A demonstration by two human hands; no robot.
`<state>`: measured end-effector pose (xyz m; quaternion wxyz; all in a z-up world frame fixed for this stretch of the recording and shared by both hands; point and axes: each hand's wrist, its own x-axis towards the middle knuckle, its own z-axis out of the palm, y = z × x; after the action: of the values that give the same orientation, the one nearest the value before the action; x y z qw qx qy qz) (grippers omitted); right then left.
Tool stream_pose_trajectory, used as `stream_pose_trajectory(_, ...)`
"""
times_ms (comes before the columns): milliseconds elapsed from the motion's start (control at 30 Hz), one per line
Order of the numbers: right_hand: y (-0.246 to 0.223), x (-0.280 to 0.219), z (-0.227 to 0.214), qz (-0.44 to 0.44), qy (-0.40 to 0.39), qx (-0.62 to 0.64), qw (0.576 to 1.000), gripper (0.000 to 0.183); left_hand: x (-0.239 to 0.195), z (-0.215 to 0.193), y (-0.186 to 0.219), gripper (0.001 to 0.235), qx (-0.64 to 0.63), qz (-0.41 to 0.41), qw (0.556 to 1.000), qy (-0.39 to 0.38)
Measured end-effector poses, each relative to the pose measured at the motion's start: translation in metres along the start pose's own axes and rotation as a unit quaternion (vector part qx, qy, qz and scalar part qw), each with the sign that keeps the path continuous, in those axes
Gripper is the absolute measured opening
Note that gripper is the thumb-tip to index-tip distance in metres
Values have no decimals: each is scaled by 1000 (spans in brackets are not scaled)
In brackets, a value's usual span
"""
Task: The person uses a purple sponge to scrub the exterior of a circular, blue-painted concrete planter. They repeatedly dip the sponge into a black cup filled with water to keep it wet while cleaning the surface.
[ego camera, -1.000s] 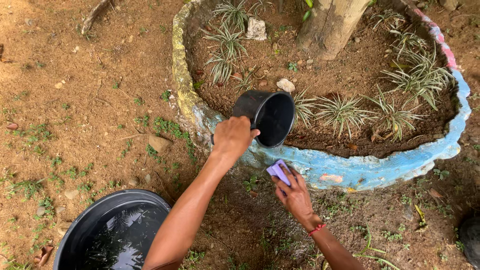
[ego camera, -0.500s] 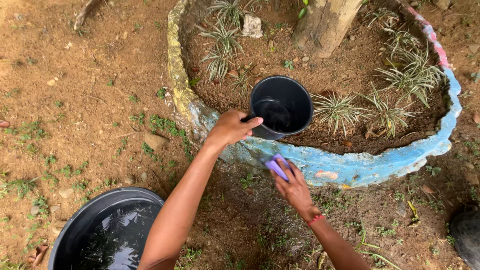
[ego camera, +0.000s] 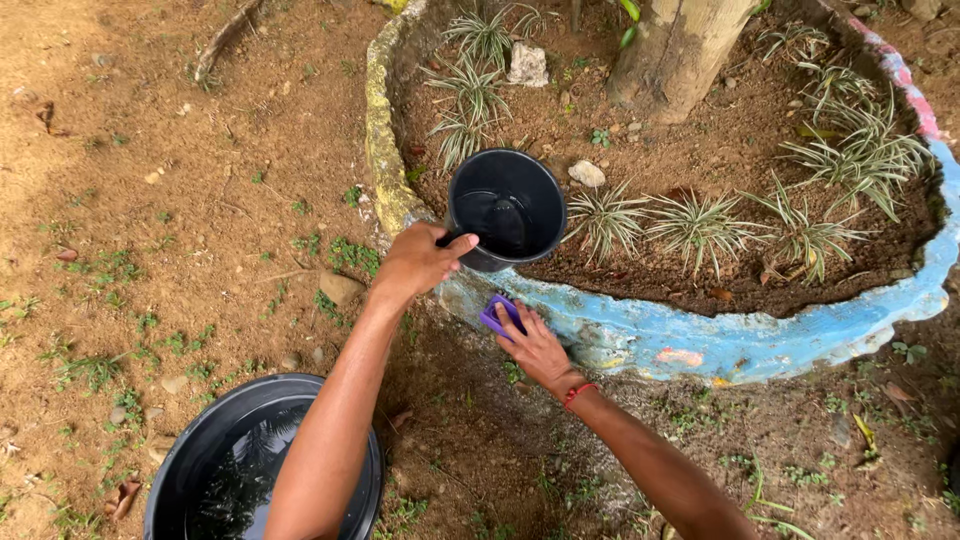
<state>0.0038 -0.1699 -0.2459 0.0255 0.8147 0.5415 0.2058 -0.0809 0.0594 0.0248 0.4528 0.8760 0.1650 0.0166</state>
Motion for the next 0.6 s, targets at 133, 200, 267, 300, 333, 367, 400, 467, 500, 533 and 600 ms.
stream_pose_trajectory(133, 13, -46, 9, 26, -52, -46, 997, 58, 1, -7, -10, 48, -38, 30, 999, 10)
stream_pose_trajectory(200, 14, -90, 18, 44, -82, -90, 992, 59, 2, -8, -12, 47, -55, 42, 998, 8)
stream_pose_trajectory(267, 15, -123, 22, 72, -131, -83, 985, 58, -5, -8, -15, 52, -30, 36, 999, 6)
stream_pose_trajectory(300, 13, -132, 24, 76, -120, -85, 986, 60, -8, -10, -15, 55, -18, 35, 999, 8)
stream_pose_trajectory(333, 12, -136, 24, 77, -109, -88, 987, 63, -9, -12, -13, 52, -18, 32, 999, 9)
stream_pose_trajectory(367, 12, -136, 24, 77, -97, -90, 988, 65, -10, -15, -11, 49, -18, 30, 999, 11)
stream_pose_trajectory(400, 9, -131, 25, 54, -109, -107, 987, 72, -15, -14, -12, 46, -18, 22, 1000, 7)
stream_pose_trajectory(467, 14, -98, 28, 14, -125, -145, 981, 86, -18, -16, -10, 48, -3, 27, 1000, 13)
stream_pose_trajectory(500, 11, -87, 27, 0, -97, -135, 986, 86, -16, -18, -6, 49, 7, 33, 999, 17)
stream_pose_trajectory(533, 11, -79, 26, -18, -68, -127, 989, 87, -15, -17, -4, 50, 6, 34, 999, 17)
stream_pose_trajectory(600, 13, -78, 26, -24, -65, -90, 994, 85, -14, -13, -6, 52, 4, 33, 999, 11)
